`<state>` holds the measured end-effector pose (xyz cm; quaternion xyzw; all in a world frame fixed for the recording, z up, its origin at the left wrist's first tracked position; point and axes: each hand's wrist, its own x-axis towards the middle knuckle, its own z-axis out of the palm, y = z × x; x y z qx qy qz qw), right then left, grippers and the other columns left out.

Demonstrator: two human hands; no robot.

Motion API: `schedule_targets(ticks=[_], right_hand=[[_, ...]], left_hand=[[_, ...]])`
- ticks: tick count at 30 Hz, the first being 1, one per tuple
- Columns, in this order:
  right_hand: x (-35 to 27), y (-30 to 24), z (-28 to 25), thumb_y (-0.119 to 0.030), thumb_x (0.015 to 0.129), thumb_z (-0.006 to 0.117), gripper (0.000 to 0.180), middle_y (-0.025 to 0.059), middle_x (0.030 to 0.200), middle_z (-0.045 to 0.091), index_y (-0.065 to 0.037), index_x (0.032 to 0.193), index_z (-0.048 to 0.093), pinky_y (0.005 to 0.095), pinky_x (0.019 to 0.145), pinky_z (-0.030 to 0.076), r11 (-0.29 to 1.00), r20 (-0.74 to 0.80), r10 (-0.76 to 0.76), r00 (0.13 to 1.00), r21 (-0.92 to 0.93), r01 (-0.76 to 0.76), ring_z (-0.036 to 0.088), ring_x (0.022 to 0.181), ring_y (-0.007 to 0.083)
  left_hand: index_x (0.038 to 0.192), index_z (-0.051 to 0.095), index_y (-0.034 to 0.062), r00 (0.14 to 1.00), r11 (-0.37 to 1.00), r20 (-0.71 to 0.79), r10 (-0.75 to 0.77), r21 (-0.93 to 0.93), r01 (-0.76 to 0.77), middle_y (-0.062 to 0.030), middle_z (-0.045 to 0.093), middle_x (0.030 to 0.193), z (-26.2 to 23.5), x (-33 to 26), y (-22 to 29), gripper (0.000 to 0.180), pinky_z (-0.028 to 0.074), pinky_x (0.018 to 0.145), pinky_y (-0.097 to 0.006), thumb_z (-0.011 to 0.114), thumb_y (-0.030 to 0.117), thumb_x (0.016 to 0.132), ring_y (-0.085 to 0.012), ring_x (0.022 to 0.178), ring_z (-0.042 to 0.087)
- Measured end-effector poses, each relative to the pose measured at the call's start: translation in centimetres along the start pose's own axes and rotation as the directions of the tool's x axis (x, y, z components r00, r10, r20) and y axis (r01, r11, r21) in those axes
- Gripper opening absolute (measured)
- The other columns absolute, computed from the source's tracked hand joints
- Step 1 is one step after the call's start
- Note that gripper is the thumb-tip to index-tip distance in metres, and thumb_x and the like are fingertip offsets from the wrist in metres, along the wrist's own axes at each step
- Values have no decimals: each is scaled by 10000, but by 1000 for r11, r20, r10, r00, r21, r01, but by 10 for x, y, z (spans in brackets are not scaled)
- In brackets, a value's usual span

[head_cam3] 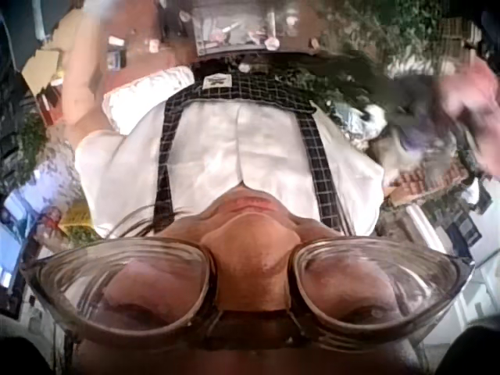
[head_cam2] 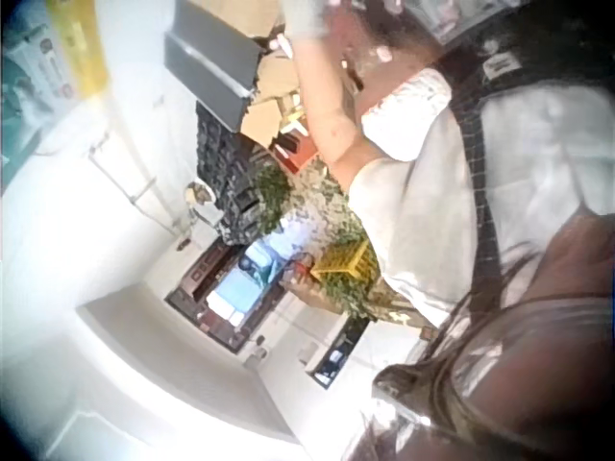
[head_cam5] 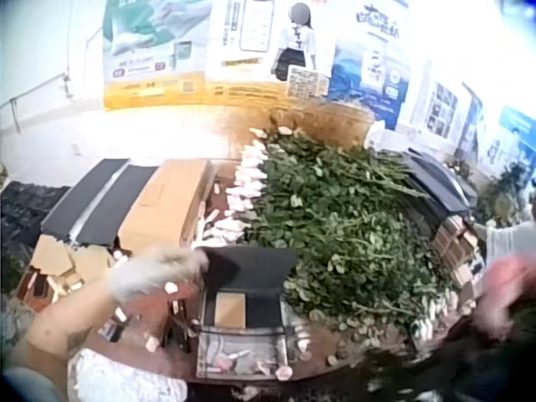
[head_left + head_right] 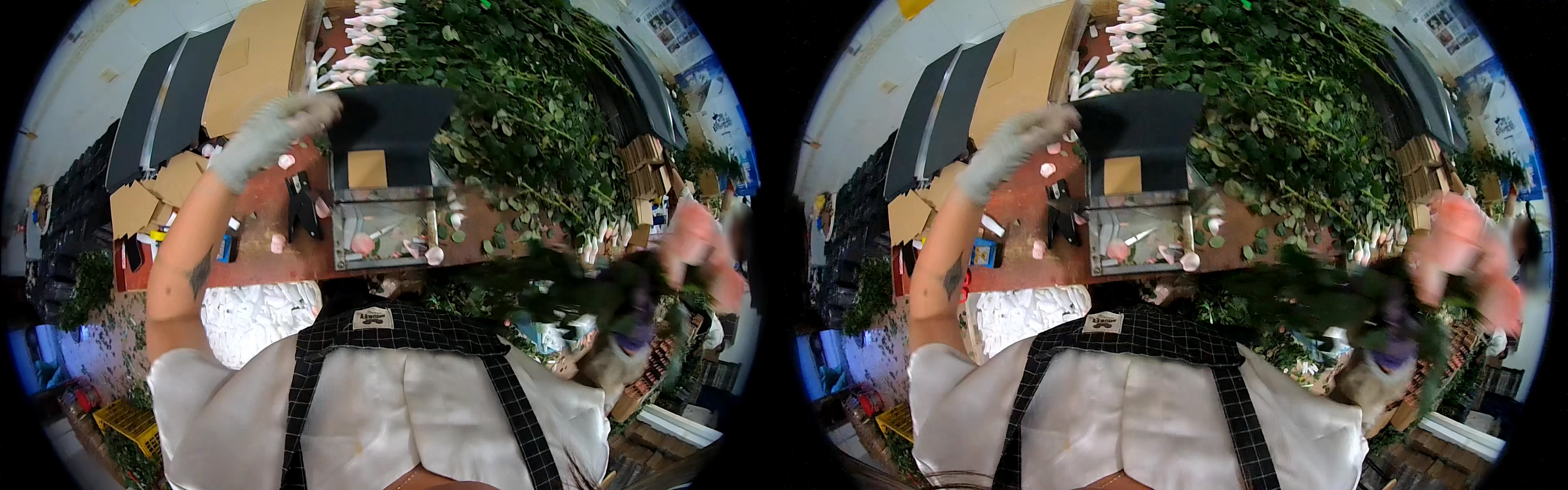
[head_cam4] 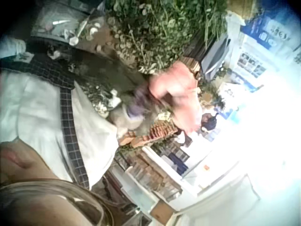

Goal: The person arranges pink roses into a black foam block, trimming stems and adjusting the flowers. They wrap the stems with white paper and secure the arrangement with a stapler. The person then places the finished arrangement into a cardboard box.

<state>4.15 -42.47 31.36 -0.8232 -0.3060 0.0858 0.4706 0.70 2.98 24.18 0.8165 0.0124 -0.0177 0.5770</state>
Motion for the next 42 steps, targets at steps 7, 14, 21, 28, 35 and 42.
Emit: schedule_targets(ticks=[7, 14, 21, 28, 35, 42], right_hand=[[94, 1, -17, -281, 770, 701, 585, 155, 1218, 533, -54, 1267, 492, 378, 929, 415, 719, 80, 223, 972, -687, -108, 503, 1126, 297], [127, 11, -2, -274, 785, 682, 525, 163, 1169, 561, -60, 1237, 522, 380, 891, 439, 594, 113, 426, 898, -783, -184, 535, 1076, 299], [128, -35, -16, -267, 799, 662, 466, 171, 1120, 589, -67, 1206, 552, 382, 853, 462, 660, 126, 362, 924, -735, -158, 567, 1027, 302], [179, 44, 69, -260, 814, 642, 411, 179, 1071, 617, -73, 1176, 582, 383, 815, 486, 695, 474, 218, 853, -689, 205, 599, 977, 305], [183, 79, 135, -253, 829, 623, 361, 187, 1022, 644, -80, 1145, 612, 385, 777, 509, 799, 612, 328, 719, -586, 134, 631, 927, 307], [210, 117, 158, -297, 818, 622, 367, 156, 964, 644, -71, 1106, 614, 401, 750, 506, 938, 699, 145, 700, -322, 128, 634, 866, 327]], left_hand=[[851, 690, 29, 769, 547, 557, -313, 768, -334, -127, 667, 709, 79, 8, -29, 335, 520, 596, -447, 649, 354, 785, -305, 701, 671], [930, 698, 79, 534, 836, 815, -225, 443, -324, -148, 667, 795, 57, 54, -68, 464, 514, 652, -403, 537, 508, 862, -323, 723, 655], [959, 638, 24, 468, 742, 809, -357, -59, 667, -64, 657, 790, 76, 93, -108, 636, 483, 512, -210, 427, 621, 898, -104, 599, 593], [1009, 581, 33, 571, 277, 668, -477, -502, 819, -130, 646, 922, 130, 93, -171, 648, 549, 617, -291, 326, 623, 922, -201, 813, 654], [1120, 540, 51, 796, -235, 596, -102, -792, 563, -72, 567, 826, 133, 90, -213, 474, 446, 400, -315, 443, 479, 942, -183, 571, 525], [1248, 478, 39, 800, -366, 497, -337, -852, 376, -224, 593, 1137, 117, 76, -146, 713, 448, 369, -316, 451, 640, 865, -254, 542, 561]])
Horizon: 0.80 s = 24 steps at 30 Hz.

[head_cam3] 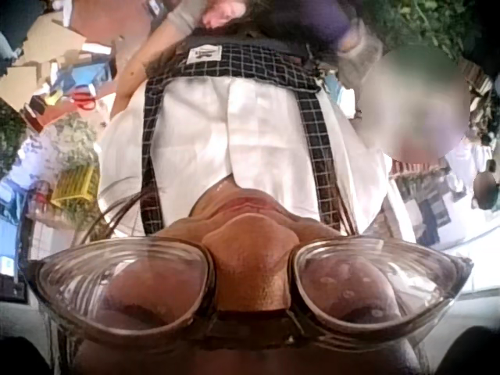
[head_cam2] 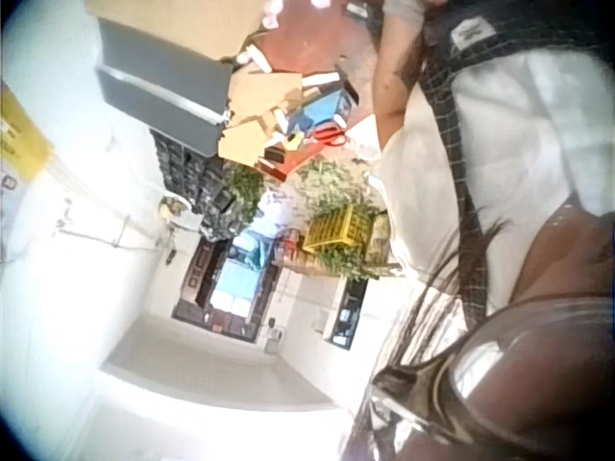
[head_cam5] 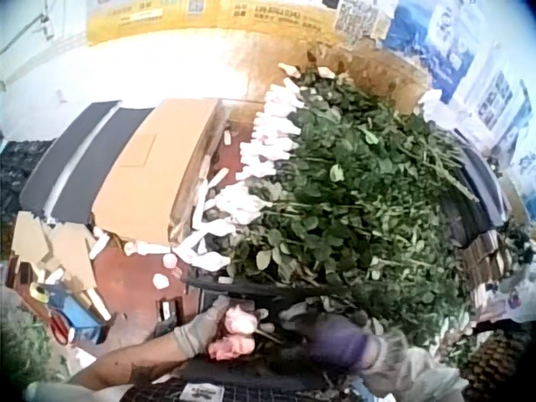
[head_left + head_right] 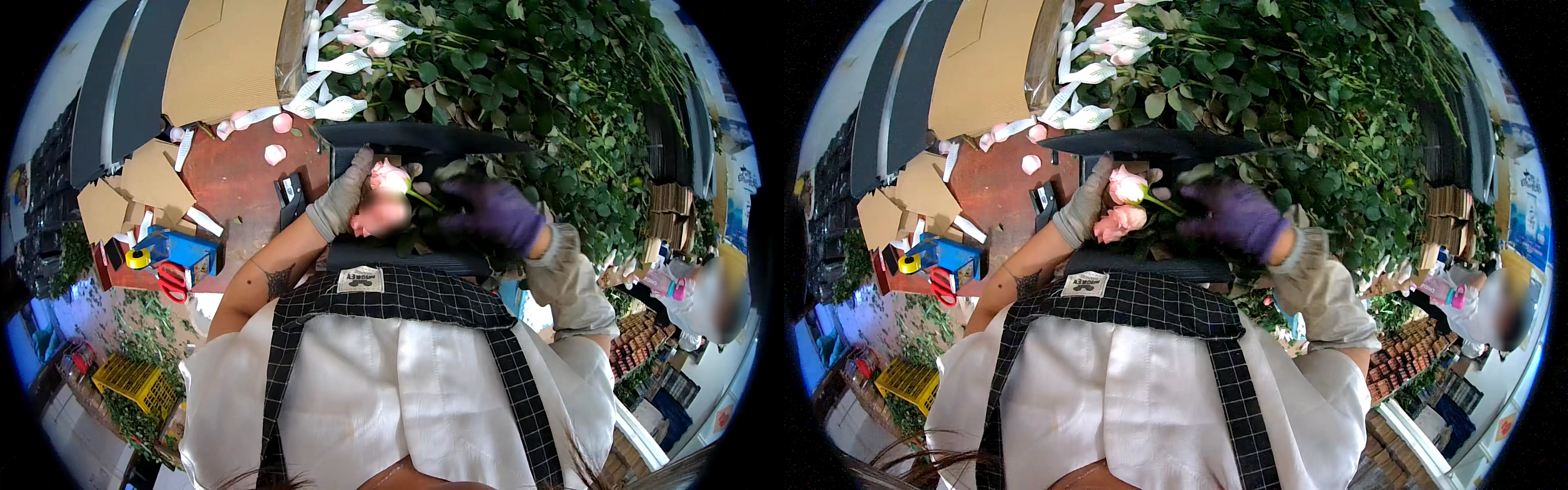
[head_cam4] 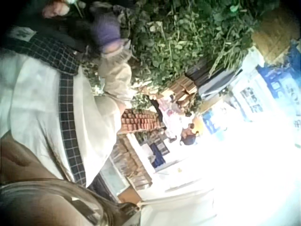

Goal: The person arranges pink roses into a black foam block, trimming stems and adjusting the flowers. They wrap the stems with white paper and secure the arrangement with a stapler. The person then places the finished arrangement into a cardboard box.

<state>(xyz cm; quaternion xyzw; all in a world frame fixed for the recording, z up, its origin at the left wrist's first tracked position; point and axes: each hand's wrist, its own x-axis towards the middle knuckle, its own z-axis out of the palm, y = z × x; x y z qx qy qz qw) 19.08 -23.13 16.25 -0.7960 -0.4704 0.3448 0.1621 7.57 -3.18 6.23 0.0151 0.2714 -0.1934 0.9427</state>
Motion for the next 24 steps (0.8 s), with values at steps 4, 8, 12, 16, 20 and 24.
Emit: schedule_targets(ticks=[4, 8, 12, 16, 20, 24], right_hand=[[-2, 4, 9, -262, 800, 630, 267, 129, 900, 644, -101, 1012, 631, 417, 686, 511, 986, 16, 28, 999, -163, -25, 627, 808, 339], [-59, -15, -48, -78, 778, 620, 232, 113, 870, 657, -68, 1008, 640, 377, 668, 513, 991, -571, -56, 819, -133, -26, 646, 765, 269], [-79, -16, -92, 35, 735, 637, 314, 111, 898, 671, -5, 1047, 636, 358, 698, 506, 847, -922, 113, 370, -106, -521, 642, 821, 179], [-45, -29, -54, -37, 784, 681, 324, 114, 902, 658, -30, 1101, 612, 370, 702, 491, 892, -549, -387, 741, -18, 452, 636, 829, 239], [25, -12, 38, -236, 806, 637, 264, 135, 852, 637, -81, 1017, 603, 411, 658, 501, 936, -31, -130, 991, -332, 113, 628, 790, 312], [29, -1, 52, -192, 752, 641, 260, 90, 790, 639, -128, 1002, 611, 417, 571, 494, 891, 24, -272, 962, -371, 261, 630, 678, 302]], left_hand=[[1235, 498, 86, 936, 795, 216, -278, 598, 99, -104, 566, 815, -39, -1, 14, 763, 396, 432, -227, 347, 728, 850, -145, 512, 480], [1271, 485, 50, 978, 619, 135, -158, 785, -8, -78, 603, 1035, -95, -4, -1, 729, 478, 716, -247, 333, 661, 904, -140, 846, 581], [1302, 465, 36, 942, 917, 270, -199, 389, 83, -106, 590, 1182, -80, 3, 13, 774, 514, 747, -287, 394, 675, 870, -175, 1028, 593], [1334, 431, 39, 998, 951, 31, -53, 307, 41, -133, 551, 1264, -16, -19, 7, 825, 536, 770, -301, 419, 697, 837, -204, 1108, 580], [1258, 489, 30, 987, 945, -151, 52, 326, 0, -54, 617, 1063, -31, -2, 13, 788, 539, 685, -285, 333, 699, 872, -138, 816, 616], [1210, 500, 17, 994, 934, -83, 74, 354, -40, 25, 512, 795, -24, -7, 12, 742, 422, 525, -220, 365, 671, 886, -65, 617, 461]])
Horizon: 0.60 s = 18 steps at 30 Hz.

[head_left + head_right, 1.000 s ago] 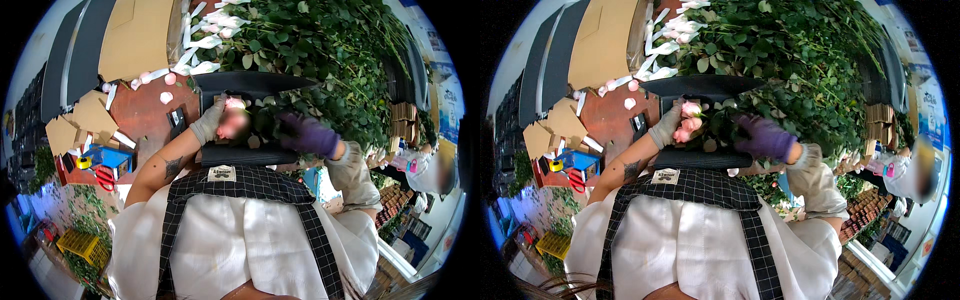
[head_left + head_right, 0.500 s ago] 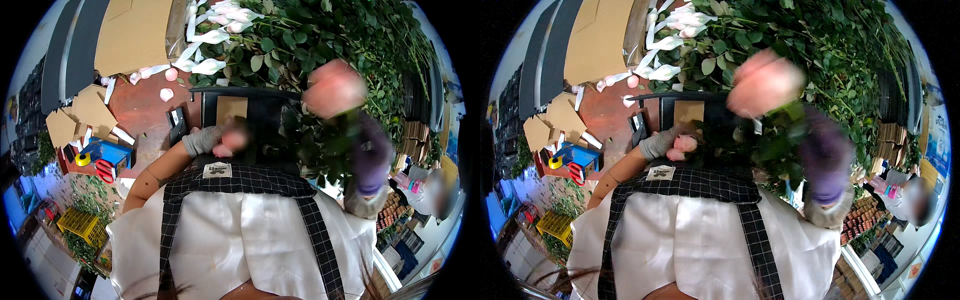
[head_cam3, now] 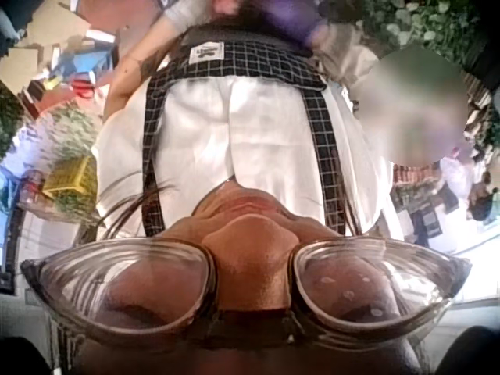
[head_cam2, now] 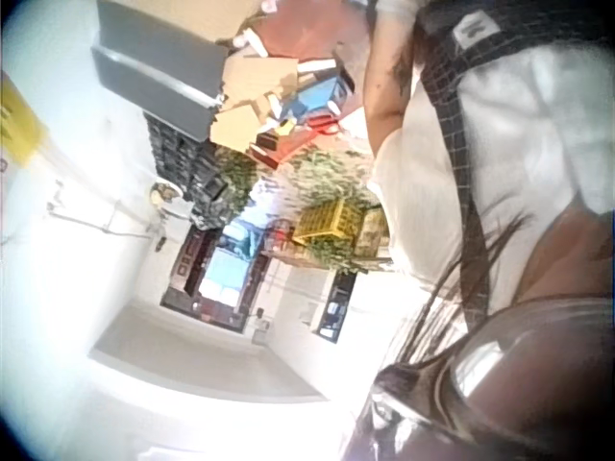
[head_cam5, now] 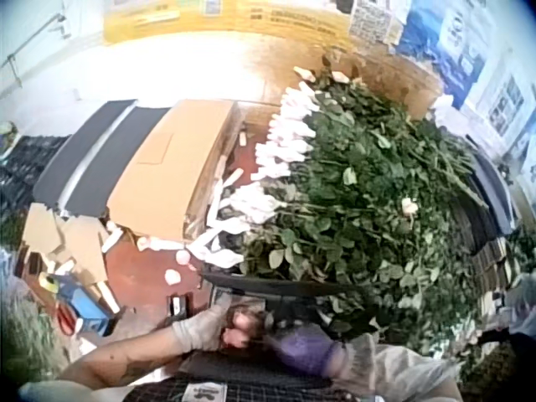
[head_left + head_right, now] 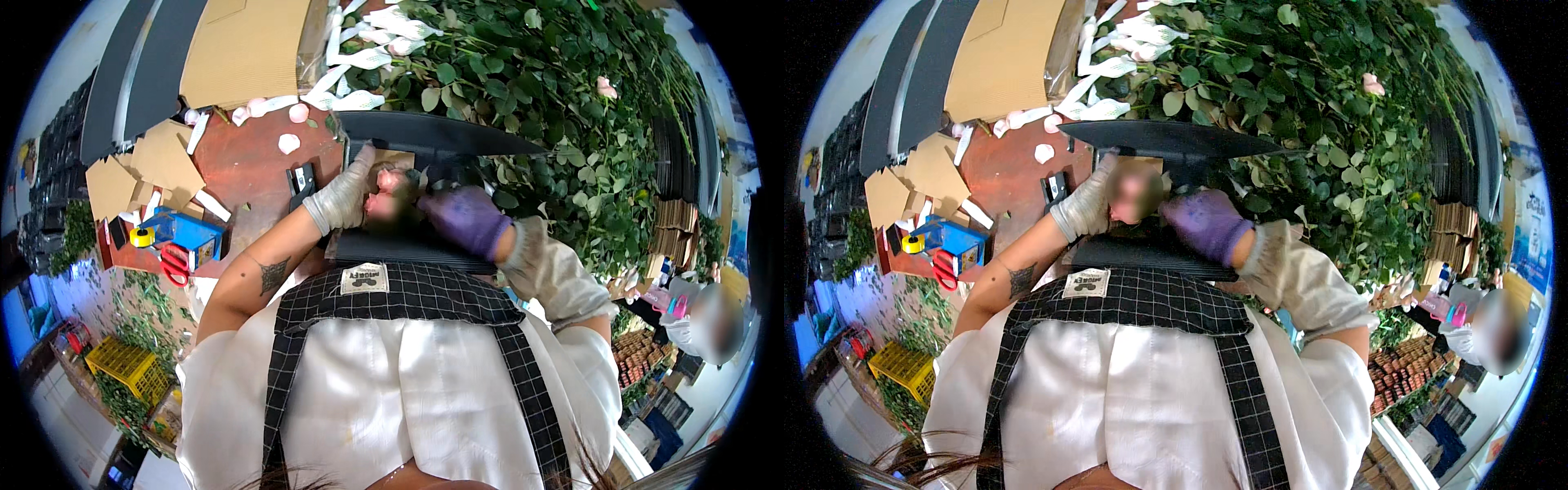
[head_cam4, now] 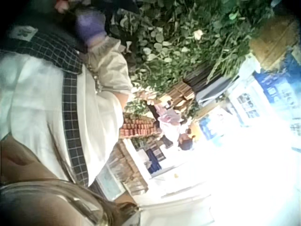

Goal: The person arranges pink roses into a black foam block, trimming stems and adjusting the flowers. They wrap the stems with white paper and secure the arrangement with a stapler. The person then places the finished arrangement into a cardboard box.

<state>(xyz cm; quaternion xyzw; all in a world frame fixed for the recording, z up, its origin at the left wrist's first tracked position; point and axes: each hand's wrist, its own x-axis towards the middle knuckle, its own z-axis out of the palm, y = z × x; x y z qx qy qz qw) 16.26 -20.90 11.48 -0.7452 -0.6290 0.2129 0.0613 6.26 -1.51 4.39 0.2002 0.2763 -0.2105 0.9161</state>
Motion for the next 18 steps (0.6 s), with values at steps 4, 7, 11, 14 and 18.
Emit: schedule_targets(ticks=[4, 7, 11, 14, 18], right_hand=[[-16, -10, -34, -259, 830, 584, 235, 127, 815, 625, -142, 1033, 601, 434, 594, 504, 988, -87, 152, 985, -22, -154, 624, 683, 319], [-12, -7, -24, -274, 847, 580, 247, 123, 839, 615, -142, 1056, 592, 426, 591, 508, 994, -73, 81, 994, 73, -76, 624, 687, 313], [6, -6, 1, -205, 761, 636, 217, 111, 797, 593, -134, 963, 596, 400, 529, 494, 983, -151, 84, 985, -148, -106, 601, 616, 295], [-13, -5, -10, -233, 754, 653, 197, 97, 777, 588, -153, 924, 595, 393, 511, 487, 977, -271, 110, 956, -148, -154, 595, 599, 293], [-15, -13, -25, -294, 765, 665, 235, 84, 774, 587, -145, 937, 605, 402, 534, 489, 984, -362, 120, 924, -77, -158, 606, 635, 296]], left_hand=[[1105, 526, -6, 978, 999, 205, -30, 40, 22, 44, 462, 726, -27, 18, -9, 721, 378, 534, -189, 441, 668, 862, -45, 593, 415], [1102, 522, 10, 995, 990, 91, -38, -128, 50, -1, 487, 813, -11, 13, -5, 693, 414, 602, -226, 454, 656, 861, -84, 681, 458], [1055, 522, 27, 999, 978, 39, -9, -206, 17, -5, 474, 790, -3, 10, -3, 641, 419, 588, -236, 490, 636, 856, -88, 658, 452], [998, 539, 45, 999, 995, -32, 1, -96, -4, 25, 443, 674, 0, 0, -2, 643, 398, 513, -213, 518, 664, 826, -53, 535, 400], [1030, 561, 69, 997, 995, -82, 6, -94, -14, -22, 499, 704, 11, -9, -2, 703, 468, 587, -245, 469, 727, 801, -114, 582, 477]])
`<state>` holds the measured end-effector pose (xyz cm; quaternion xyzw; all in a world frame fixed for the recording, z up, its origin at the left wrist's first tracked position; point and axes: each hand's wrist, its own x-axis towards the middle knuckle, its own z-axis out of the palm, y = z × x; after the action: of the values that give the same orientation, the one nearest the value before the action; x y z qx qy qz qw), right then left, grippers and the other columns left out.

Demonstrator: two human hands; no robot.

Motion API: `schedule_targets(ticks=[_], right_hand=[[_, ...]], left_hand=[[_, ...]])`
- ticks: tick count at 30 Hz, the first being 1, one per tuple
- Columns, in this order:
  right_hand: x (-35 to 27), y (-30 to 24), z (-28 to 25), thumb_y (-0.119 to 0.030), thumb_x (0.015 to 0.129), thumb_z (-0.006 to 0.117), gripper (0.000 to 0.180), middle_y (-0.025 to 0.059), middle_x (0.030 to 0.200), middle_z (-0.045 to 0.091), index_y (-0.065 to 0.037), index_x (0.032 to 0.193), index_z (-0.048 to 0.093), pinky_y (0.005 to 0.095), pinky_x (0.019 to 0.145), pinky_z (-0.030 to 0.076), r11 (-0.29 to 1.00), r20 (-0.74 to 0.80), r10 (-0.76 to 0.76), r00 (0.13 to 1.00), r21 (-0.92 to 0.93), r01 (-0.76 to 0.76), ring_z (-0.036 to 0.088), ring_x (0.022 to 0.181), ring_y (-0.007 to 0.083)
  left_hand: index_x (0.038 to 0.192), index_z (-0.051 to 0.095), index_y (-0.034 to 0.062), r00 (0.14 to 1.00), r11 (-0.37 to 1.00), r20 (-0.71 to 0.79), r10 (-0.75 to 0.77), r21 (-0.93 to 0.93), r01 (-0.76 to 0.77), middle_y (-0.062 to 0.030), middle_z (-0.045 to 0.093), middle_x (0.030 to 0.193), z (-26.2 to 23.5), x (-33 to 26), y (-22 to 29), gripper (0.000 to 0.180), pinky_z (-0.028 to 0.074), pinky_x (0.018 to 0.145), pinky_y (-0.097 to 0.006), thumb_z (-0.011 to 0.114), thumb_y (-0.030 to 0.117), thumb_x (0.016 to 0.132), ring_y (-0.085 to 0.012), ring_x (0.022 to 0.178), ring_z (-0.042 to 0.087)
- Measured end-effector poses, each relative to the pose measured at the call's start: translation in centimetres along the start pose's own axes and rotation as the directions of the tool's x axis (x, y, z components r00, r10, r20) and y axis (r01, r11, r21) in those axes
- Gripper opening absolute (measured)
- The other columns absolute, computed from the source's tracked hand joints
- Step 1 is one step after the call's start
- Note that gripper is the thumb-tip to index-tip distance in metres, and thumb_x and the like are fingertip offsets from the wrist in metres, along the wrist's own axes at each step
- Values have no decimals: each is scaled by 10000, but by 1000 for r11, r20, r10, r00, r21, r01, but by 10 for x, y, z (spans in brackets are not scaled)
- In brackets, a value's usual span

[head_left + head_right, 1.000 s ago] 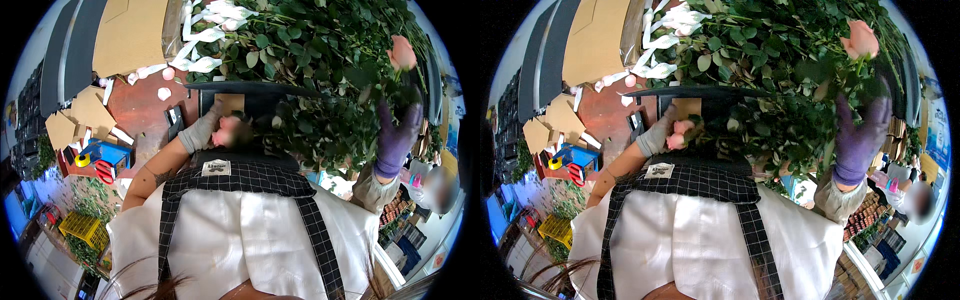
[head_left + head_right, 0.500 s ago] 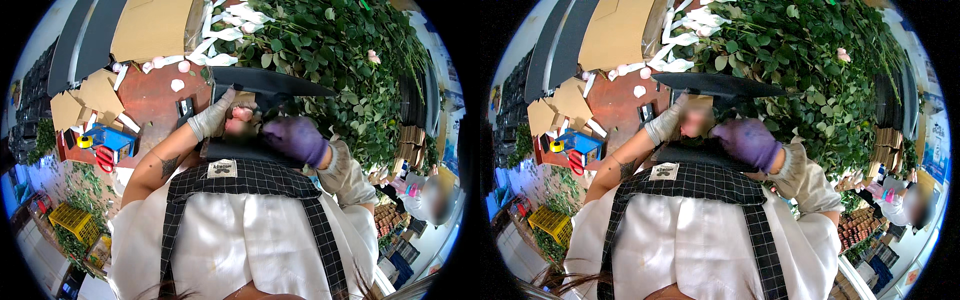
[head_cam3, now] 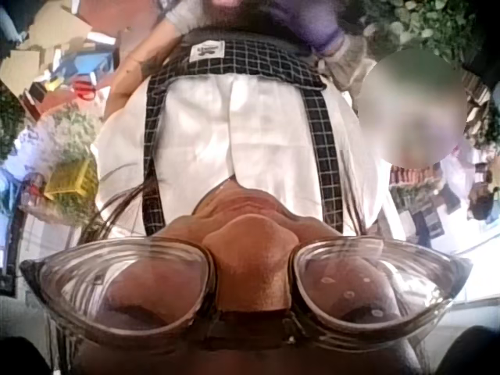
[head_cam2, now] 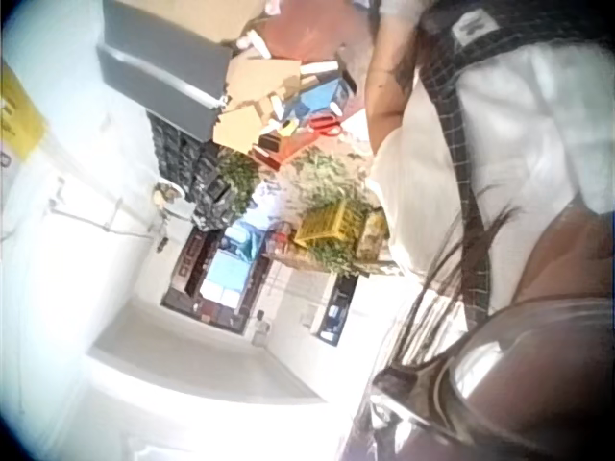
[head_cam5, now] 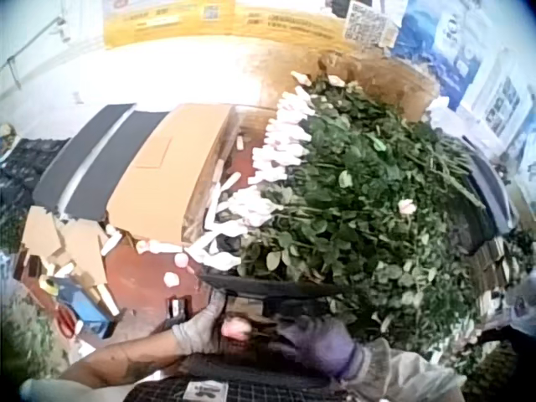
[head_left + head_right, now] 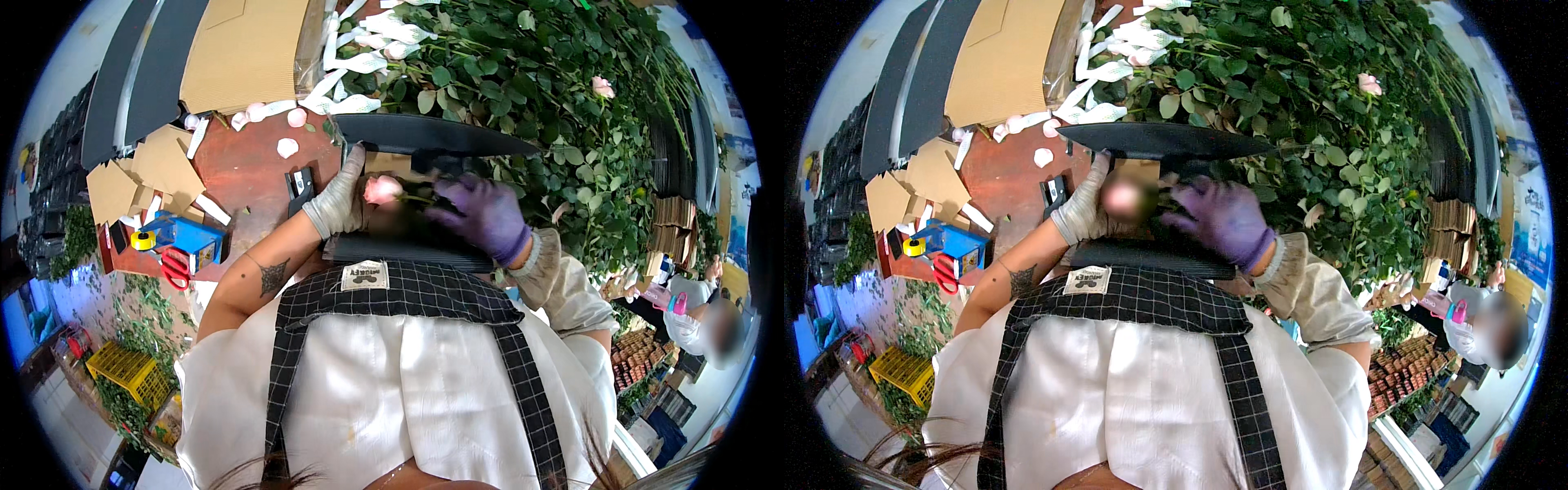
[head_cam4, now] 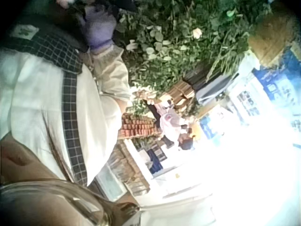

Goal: The person arranges pink roses into a black foam block, trimming stems and adjusting the flowers. They wrap the stems with white paper and secure the arrangement with a stapler. The person then places the finished arrangement into a cardboard box.

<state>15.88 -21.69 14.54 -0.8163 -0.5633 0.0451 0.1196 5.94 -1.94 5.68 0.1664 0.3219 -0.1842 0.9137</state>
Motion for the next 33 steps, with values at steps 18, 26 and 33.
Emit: schedule_targets(ticks=[18, 26, 33], right_hand=[[22, -1, 31, -302, 840, 604, 286, 182, 913, 642, -63, 993, 641, 453, 784, 474, 937, 216, 36, 976, 331, -108, 604, 888, 372], [29, 3, 68, -298, 803, 591, 253, 161, 835, 653, -64, 847, 678, 423, 732, 481, 842, 584, -118, 803, 488, -231, 624, 782, 323], [23, -5, 88, -273, 806, 571, 217, 139, 789, 647, -86, 783, 678, 417, 678, 489, 916, 542, -140, 828, 388, -98, 621, 751, 321]], left_hand=[[1231, 458, 36, 985, 987, 70, -159, 16, 158, -78, 518, 863, -23, -2, -4, 905, 447, 913, -577, 382, 802, 755, -253, 829, 565], [1348, 391, -6, 971, 760, -63, -232, 612, 221, -271, 491, 1254, -37, -34, 43, 885, 439, 956, -446, 489, 697, 818, -335, 1107, 534], [979, 675, 45, 881, 222, 408, 240, 860, -459, -82, 651, 822, -21, -43, 32, 288, 514, 602, -315, 677, 269, 797, -186, 652, 620]])
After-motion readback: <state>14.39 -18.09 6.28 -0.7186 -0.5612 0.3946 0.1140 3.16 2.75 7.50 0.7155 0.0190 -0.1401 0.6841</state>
